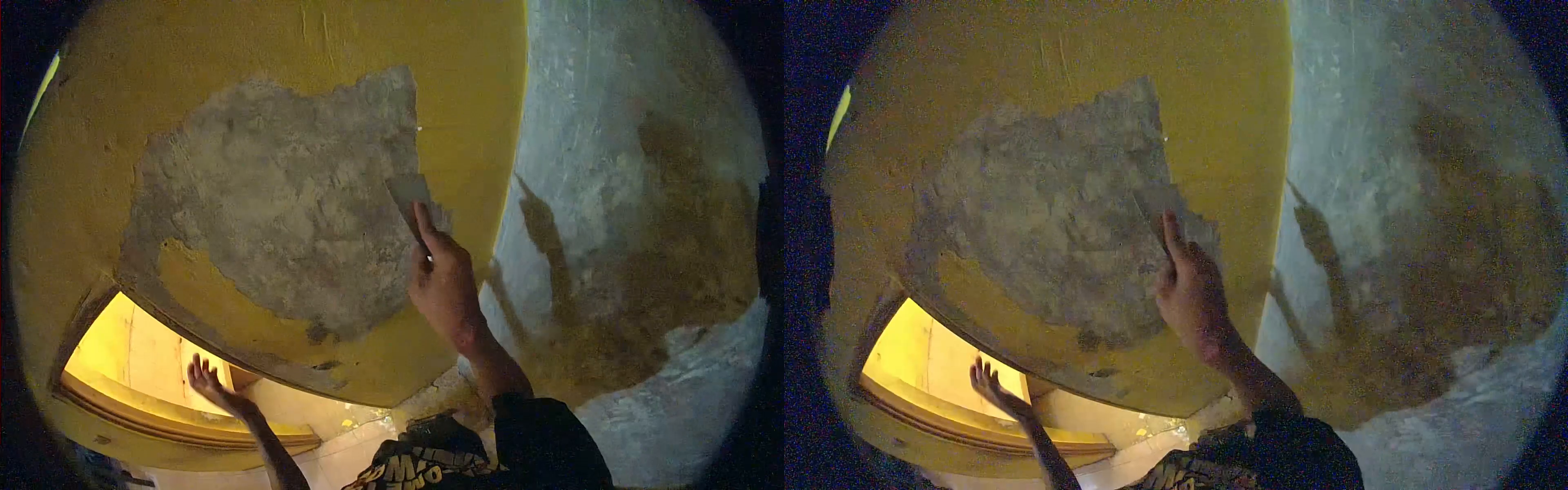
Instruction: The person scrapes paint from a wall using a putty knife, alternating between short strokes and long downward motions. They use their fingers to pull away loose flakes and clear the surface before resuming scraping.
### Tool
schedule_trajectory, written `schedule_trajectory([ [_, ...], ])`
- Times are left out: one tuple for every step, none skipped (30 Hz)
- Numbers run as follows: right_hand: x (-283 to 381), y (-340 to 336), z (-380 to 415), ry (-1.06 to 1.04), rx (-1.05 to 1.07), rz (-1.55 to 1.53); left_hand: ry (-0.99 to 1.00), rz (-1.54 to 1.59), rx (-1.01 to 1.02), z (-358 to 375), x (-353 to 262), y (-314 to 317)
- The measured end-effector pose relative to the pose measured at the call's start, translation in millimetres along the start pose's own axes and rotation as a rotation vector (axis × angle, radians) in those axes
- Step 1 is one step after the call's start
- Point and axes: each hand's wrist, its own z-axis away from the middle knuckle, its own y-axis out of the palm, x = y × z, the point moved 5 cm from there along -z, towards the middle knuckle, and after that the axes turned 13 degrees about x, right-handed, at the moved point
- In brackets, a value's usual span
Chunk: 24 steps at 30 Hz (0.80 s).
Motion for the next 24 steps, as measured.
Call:
schedule_trajectory([
  [0.9,-4.4,2.0,0.003,-0.008,0.054,-0.07,0.112,0.017,-6.0,48.3,-4.4],
  [-0.2,-7.7,0.2,-0.008,0.002,0.059,0.016,-0.307,0.149,-2.1,43.9,11.7],
  [-1.0,-10.8,-1.2,-0.011,-0.022,0.09,-0.049,-0.234,0.098,7.6,66.7,20.9],
  [-2.3,-13.5,-3.0,-0.012,-0.05,0.116,-0.108,-0.163,0.05,15.8,92.8,31.6],
  [-2.8,-18.3,-15.9,-0.026,-0.046,0.115,-0.101,-0.285,0.017,18.3,110.1,27.6],
  [-2.4,-24.5,-34.5,-0.032,-0.043,0.131,-0.104,-0.29,0.013,18.2,111.8,27.3],
  [-2.9,-28.6,-45.0,-0.039,-0.039,0.149,-0.049,-0.133,-0.011,17.7,110.3,29.6],
  [-3.6,-28.4,-42.9,-0.047,-0.029,0.151,0.006,0.027,-0.043,17.8,108.5,33.4],
  [-4.6,-24.8,-36.4,-0.027,-0.006,0.186,0.001,0.018,-0.058,18.1,99.8,38.4],
  [-6.0,-20.7,-31.6,-0.004,0.019,0.215,-0.045,0.079,-0.083,19.4,88.3,42.6],
  [-5.2,-23.7,-40.2,-0.023,0.035,0.21,-0.087,0.147,-0.118,23.0,84.3,44.3],
  [-3.7,-34.5,-53.6,-0.041,-0.018,0.223,-0.093,0.142,-0.138,28.1,88.6,42.7],
  [-2.9,-39.2,-58.1,-0.043,-0.071,0.23,-0.089,0.04,-0.139,29.5,88.7,38.6],
  [-1.9,-35.5,-56.0,-0.046,-0.068,0.224,-0.079,-0.055,-0.139,27.2,87.6,37.3],
  [-1.9,-30.1,-50.7,-0.011,-0.056,0.196,-0.074,-0.056,-0.147,26.0,86.8,36.3],
  [-2.5,-24.1,-43.3,0.019,-0.042,0.169,-0.094,-0.031,-0.121,27.3,86.4,37.1],
  [-10.3,-12.4,-32.3,0.101,0.048,0.18,-0.108,-0.006,-0.1,27.3,82.7,39.1],
  [-12.3,-12.3,-34.9,0.079,0.052,0.172,-0.1,-0.01,-0.122,29.5,81.0,40.4],
  [-14.3,-18.0,-38.1,-0.004,0.015,0.192,-0.031,-0.27,-0.142,31.5,74.4,44.1],
  [-15.1,-20.5,-36.4,-0.075,-0.015,0.204,0.022,-0.228,-0.191,31.3,91.0,36.8],
  [-14.8,-23.8,-35.4,-0.089,0.002,0.181,0.077,-0.188,-0.237,31.3,107.1,29.5],
  [-7.8,-34.3,-36.0,-0.143,-0.025,0.011,0.032,-0.023,-0.217,31.3,59.0,46.4],
  [3.2,-40.8,-36.0,-0.196,-0.042,-0.162,0.041,-0.064,-0.211,30.5,72.6,40.7],
  [16.0,-43.7,-25.8,-0.194,-0.022,-0.184,0.04,-0.092,-0.225,30.6,76.8,36.3],
])
